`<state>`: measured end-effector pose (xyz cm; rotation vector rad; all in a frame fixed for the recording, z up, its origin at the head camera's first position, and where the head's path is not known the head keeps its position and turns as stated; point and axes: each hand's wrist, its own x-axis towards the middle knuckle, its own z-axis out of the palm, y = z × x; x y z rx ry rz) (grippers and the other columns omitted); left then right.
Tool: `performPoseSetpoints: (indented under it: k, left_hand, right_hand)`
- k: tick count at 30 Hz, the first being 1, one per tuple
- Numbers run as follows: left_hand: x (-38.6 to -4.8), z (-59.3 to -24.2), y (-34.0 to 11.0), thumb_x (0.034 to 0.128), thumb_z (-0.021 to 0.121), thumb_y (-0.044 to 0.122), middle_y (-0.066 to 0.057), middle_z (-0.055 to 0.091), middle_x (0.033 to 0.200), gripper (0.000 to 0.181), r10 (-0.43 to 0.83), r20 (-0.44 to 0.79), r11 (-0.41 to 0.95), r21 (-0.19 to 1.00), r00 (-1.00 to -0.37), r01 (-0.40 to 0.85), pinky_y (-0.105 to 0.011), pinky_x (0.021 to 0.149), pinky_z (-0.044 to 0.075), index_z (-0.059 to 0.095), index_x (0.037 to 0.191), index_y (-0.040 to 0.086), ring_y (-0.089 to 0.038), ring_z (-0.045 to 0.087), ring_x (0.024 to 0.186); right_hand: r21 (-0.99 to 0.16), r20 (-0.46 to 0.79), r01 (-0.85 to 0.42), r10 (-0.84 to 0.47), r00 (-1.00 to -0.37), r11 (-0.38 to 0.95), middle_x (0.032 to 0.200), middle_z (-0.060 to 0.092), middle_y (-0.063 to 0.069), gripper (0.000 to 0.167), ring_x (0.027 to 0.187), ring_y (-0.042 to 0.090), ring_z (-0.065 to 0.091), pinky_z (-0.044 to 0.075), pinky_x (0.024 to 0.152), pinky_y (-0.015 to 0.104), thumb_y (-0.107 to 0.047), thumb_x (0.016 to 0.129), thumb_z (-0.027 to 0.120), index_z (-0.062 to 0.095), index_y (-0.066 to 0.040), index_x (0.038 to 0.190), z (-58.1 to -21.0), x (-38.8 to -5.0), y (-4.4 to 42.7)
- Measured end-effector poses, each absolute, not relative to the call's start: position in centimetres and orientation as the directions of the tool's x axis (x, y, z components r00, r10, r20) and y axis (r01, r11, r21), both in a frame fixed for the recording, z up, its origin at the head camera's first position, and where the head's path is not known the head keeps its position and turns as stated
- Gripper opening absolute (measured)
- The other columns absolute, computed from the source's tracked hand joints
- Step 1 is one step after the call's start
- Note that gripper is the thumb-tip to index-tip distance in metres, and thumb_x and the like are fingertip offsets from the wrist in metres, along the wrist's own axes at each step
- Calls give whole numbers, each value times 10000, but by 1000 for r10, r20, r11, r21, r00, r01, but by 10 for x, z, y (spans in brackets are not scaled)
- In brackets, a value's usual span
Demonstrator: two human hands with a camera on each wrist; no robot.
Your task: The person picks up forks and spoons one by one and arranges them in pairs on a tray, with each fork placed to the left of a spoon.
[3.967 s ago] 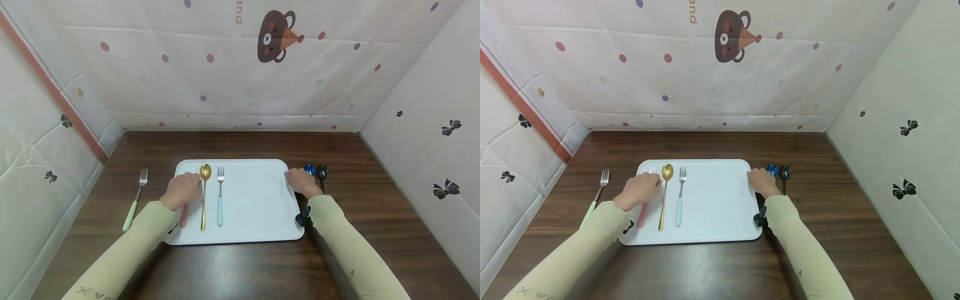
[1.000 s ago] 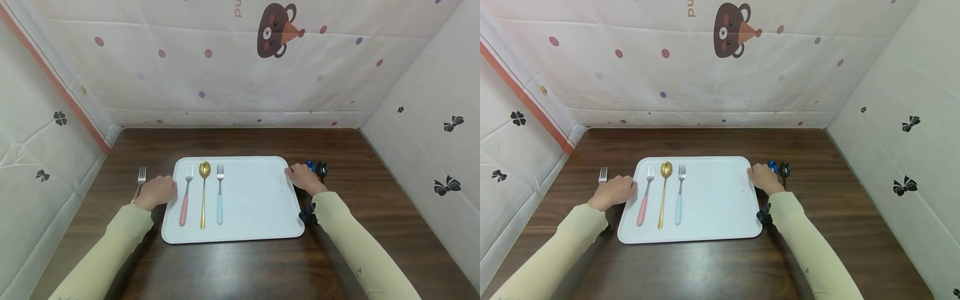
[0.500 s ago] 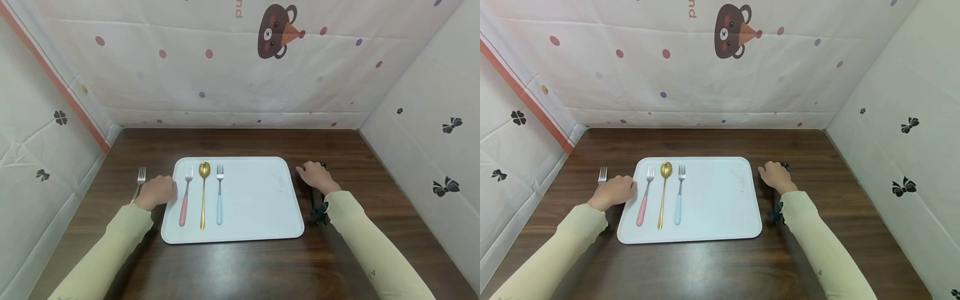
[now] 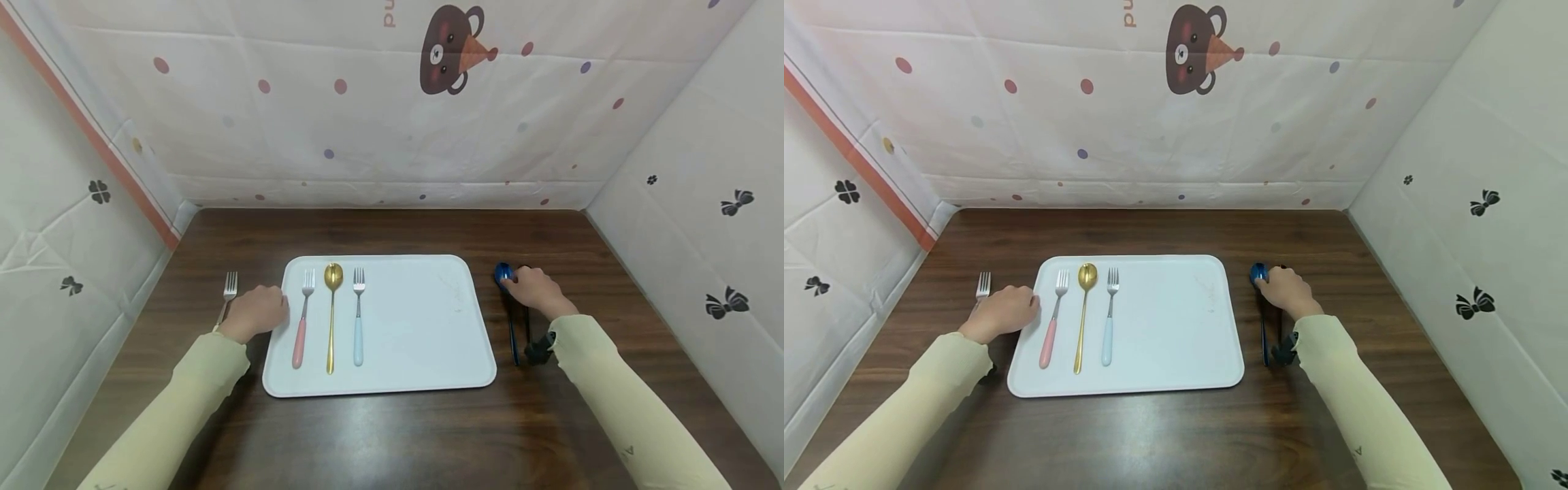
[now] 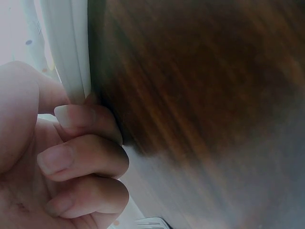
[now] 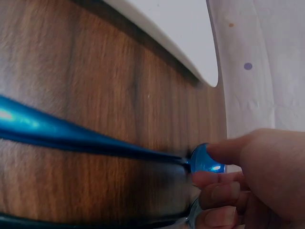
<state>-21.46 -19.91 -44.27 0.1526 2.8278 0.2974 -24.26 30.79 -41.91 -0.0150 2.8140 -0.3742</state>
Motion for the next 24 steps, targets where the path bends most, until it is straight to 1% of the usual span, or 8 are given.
performPoseSetpoints:
  k: [4, 7, 9, 11, 13, 17, 20, 24]
  left_hand:
    - [-214, -442, -199, 976, 365, 225, -108, 534, 665, 369, 133, -277, 974, 212, -952, 75, -332, 504, 379, 625, 960, -36, -226, 505, 588]
    - [-214, -441, -198, 975, 363, 227, -112, 537, 669, 372, 129, -278, 976, 207, -952, 72, -337, 507, 381, 624, 963, -38, -229, 505, 591]
    - [-213, -441, -198, 974, 363, 227, -113, 541, 675, 373, 127, -279, 977, 203, -952, 71, -338, 508, 382, 623, 967, -40, -230, 506, 594]
    - [-213, -440, -198, 974, 363, 227, -114, 546, 680, 373, 125, -279, 977, 202, -952, 69, -340, 508, 382, 624, 965, -40, -231, 507, 597]
    - [-213, -440, -198, 974, 363, 228, -114, 549, 679, 374, 125, -279, 977, 201, -952, 69, -340, 505, 382, 625, 960, -38, -231, 508, 595]
    - [-213, -441, -199, 973, 364, 229, -114, 551, 677, 372, 127, -272, 977, 200, -954, 72, -340, 503, 381, 627, 952, -34, -230, 509, 591]
    - [-213, -442, -199, 973, 368, 228, -113, 555, 676, 373, 125, -269, 977, 199, -955, 72, -341, 503, 383, 632, 956, -34, -230, 510, 590]
    - [-213, -442, -199, 977, 376, 230, -112, 557, 677, 371, 121, -271, 977, 202, -955, 66, -336, 507, 385, 636, 963, -34, -229, 514, 590]
  right_hand:
    - [-232, -335, 1, -79, -939, 973, 606, 459, 15, 423, 574, 165, 460, 371, 521, 295, -385, 986, 475, 604, -48, 767, -422, -241, 311]
    - [-217, -352, -32, -109, -930, 976, 687, 551, 62, 437, 638, 192, 517, 412, 560, 317, -387, 977, 492, 658, 15, 924, -423, -240, 312]
    - [-213, -356, -47, -122, -927, 976, 777, 610, 105, 471, 695, 215, 550, 441, 595, 338, -380, 977, 491, 651, 58, 1043, -423, -240, 312]
    - [-207, -357, -47, -120, -927, 977, 834, 636, 124, 493, 728, 225, 564, 451, 613, 346, -375, 976, 489, 635, 75, 1115, -424, -241, 312]
    - [-206, -357, -44, -117, -927, 978, 834, 636, 118, 489, 729, 223, 561, 446, 606, 341, -366, 977, 486, 633, 73, 1132, -424, -240, 312]
    - [-217, -349, -33, -109, -931, 976, 721, 573, 75, 401, 666, 202, 525, 400, 559, 313, -330, 976, 487, 667, 26, 1007, -425, -239, 311]
    - [-230, -340, -26, -106, -935, 973, 679, 541, 54, 337, 635, 191, 509, 385, 542, 304, -305, 974, 487, 659, -26, 895, -426, -239, 310]
    - [-240, -343, -22, -106, -933, 970, 680, 544, 51, 307, 626, 185, 508, 383, 538, 299, -274, 975, 476, 647, -49, 852, -427, -239, 308]
